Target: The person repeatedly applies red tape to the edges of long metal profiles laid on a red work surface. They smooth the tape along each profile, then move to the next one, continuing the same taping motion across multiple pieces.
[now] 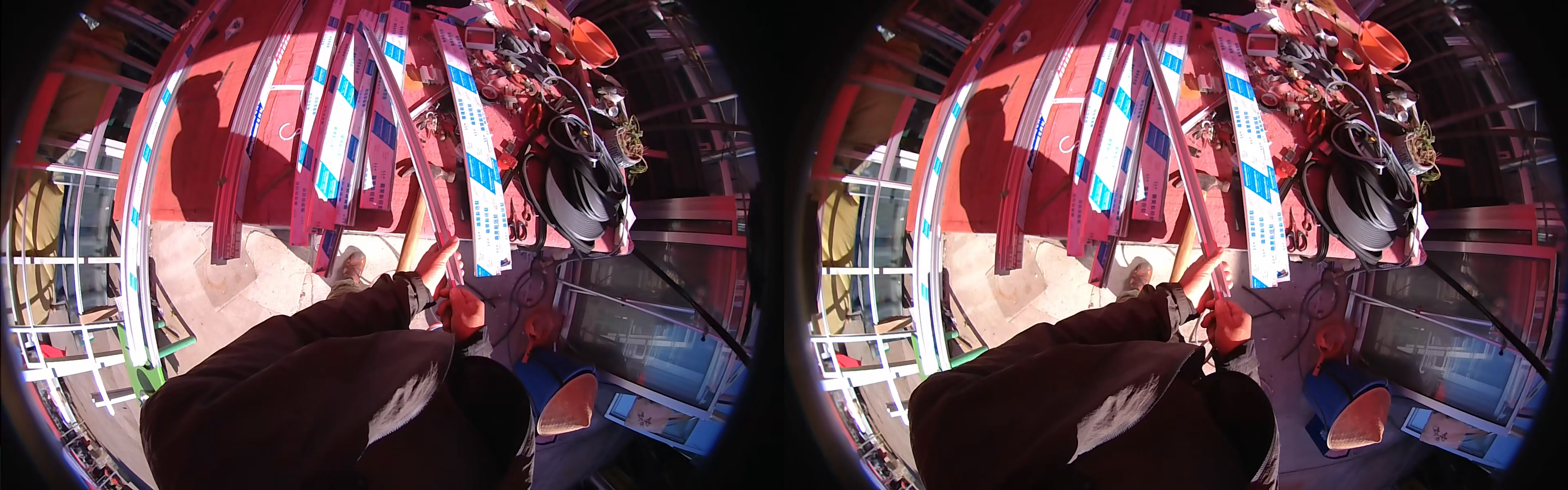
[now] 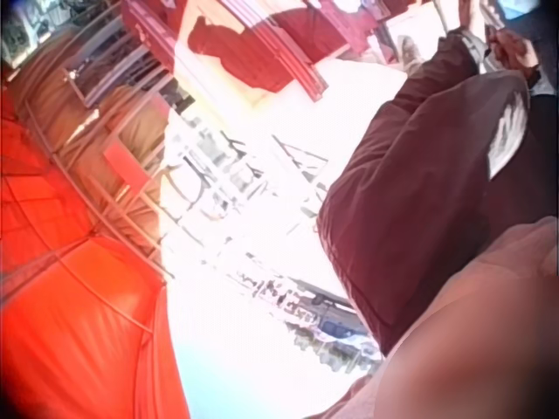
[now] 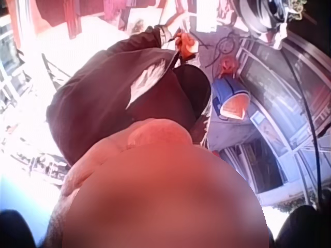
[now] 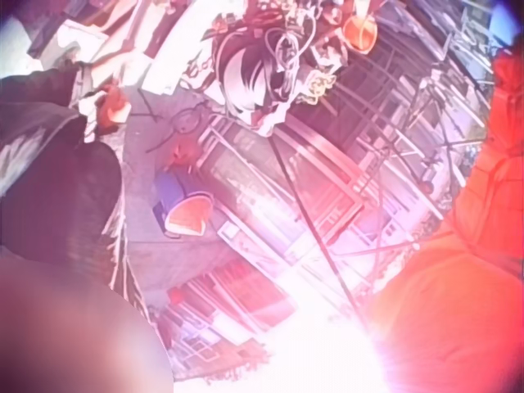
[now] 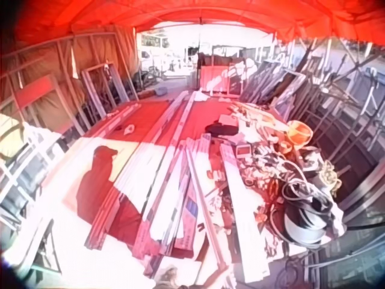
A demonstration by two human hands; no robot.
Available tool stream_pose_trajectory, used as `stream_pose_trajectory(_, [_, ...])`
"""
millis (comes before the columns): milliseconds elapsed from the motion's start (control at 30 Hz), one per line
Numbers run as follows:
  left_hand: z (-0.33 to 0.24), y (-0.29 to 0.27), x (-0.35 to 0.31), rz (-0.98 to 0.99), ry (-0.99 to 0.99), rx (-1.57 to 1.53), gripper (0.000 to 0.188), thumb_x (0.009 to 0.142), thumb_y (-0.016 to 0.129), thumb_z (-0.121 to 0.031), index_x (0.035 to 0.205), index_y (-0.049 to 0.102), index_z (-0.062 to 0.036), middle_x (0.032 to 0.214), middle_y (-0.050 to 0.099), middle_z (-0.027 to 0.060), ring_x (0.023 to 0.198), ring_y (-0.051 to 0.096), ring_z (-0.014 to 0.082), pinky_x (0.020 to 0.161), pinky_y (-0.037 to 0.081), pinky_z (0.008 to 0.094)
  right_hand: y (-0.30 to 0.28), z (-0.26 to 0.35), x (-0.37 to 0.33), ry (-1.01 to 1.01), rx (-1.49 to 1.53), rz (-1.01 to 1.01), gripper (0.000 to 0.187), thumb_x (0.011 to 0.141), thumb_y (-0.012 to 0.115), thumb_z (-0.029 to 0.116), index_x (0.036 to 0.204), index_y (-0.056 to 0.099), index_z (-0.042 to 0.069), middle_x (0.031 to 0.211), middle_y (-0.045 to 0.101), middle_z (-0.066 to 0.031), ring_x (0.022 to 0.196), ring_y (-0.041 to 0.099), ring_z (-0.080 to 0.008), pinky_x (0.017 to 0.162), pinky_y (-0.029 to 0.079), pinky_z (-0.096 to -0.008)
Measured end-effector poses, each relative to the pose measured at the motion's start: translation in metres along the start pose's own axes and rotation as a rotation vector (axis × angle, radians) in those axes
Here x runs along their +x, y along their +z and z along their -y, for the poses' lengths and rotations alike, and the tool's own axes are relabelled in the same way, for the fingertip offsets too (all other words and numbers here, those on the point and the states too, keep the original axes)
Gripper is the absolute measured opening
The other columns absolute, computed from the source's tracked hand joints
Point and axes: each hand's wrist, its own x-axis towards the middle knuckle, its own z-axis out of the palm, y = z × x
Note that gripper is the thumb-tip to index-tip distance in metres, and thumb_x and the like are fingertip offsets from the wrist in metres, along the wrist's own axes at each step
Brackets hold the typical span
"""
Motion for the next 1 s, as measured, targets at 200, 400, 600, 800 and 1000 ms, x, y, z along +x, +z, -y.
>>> stream_pose_trajectory(200, [0.003, -0.002, 0.002, 0.015, 0.024, -0.003, 0.037, 0.079, 0.071, -0.038, 0.098, 0.052, -0.0122, 0.085, 0.052, 0.0023, 0.075, 0.056, 0.0166, 0.066, 0.05, 0.0355, -0.008, -0.015, -0.01, -0.077, -0.021, -0.012, 0.028, 0.094, 0.048, 0.022, 0.09, 0.061, -0.003, 0.057, 0.057, -0.0042, 0.04, 0.041, -0.0055, 0.039, 0.03, -0.0216])
stream_pose_trajectory(400, [-0.011, 0.018, -0.007, 0.002, -0.073, -0.048, 0.037, 0.078, 0.071, -0.038, 0.091, 0.051, -0.011, 0.073, 0.05, 0.0004, 0.07, 0.053, 0.0158, 0.069, 0.048, 0.0331, -0.024, -0.046, -0.002, -0.368, -0.484, -0.062, 0.027, 0.083, 0.065, 0.026, 0.095, 0.063, 0.003, 0.063, 0.059, -0.0043, 0.055, 0.054, -0.0097, 0.05, 0.041, -0.0267])
stream_pose_trajectory(600, [-0.065, 0.04, -0.063, 0.433, 0.029, -0.039, 0.022, 0.082, 0.055, -0.021, 0.097, 0.05, -0.006, 0.083, 0.054, 0.0105, 0.087, 0.054, 0.0246, 0.086, 0.042, 0.0391, -0.062, -0.06, 0.008, -0.703, -0.938, -0.269, 0.026, 0.085, 0.056, 0.03, 0.082, 0.063, 0.005, 0.087, 0.06, -0.0134, 0.085, 0.056, -0.0286, 0.071, 0.045, -0.0417])
stream_pose_trajectory(800, [-0.081, 0.02, -0.087, 0.693, 0.161, 0.418, 0.027, 0.081, 0.057, -0.028, 0.096, 0.051, -0.0061, 0.091, 0.056, 0.0114, 0.094, 0.056, 0.0272, 0.088, 0.043, 0.0432, -0.031, 0.042, 0.021, -0.187, 0.668, 0.445, 0.038, 0.093, 0.049, 0.035, 0.082, 0.057, 0.0, 0.079, 0.057, -0.0123, 0.059, 0.059, -0.0226, 0.055, 0.051, -0.0348])
stream_pose_trajectory(1000, [-0.098, 0.007, -0.08, 0.584, 0.385, 0.219, 0.028, 0.079, 0.059, -0.029, 0.093, 0.052, -0.0049, 0.099, 0.054, 0.0107, 0.093, 0.054, 0.0225, 0.08, 0.046, 0.0352, -0.097, 0.056, 0.112, -0.226, -0.158, 0.357, 0.033, 0.085, 0.065, 0.016, 0.11, 0.058, -0.004, 0.094, 0.065, -0.0116, 0.084, 0.063, -0.0184, 0.072, 0.052, -0.032])
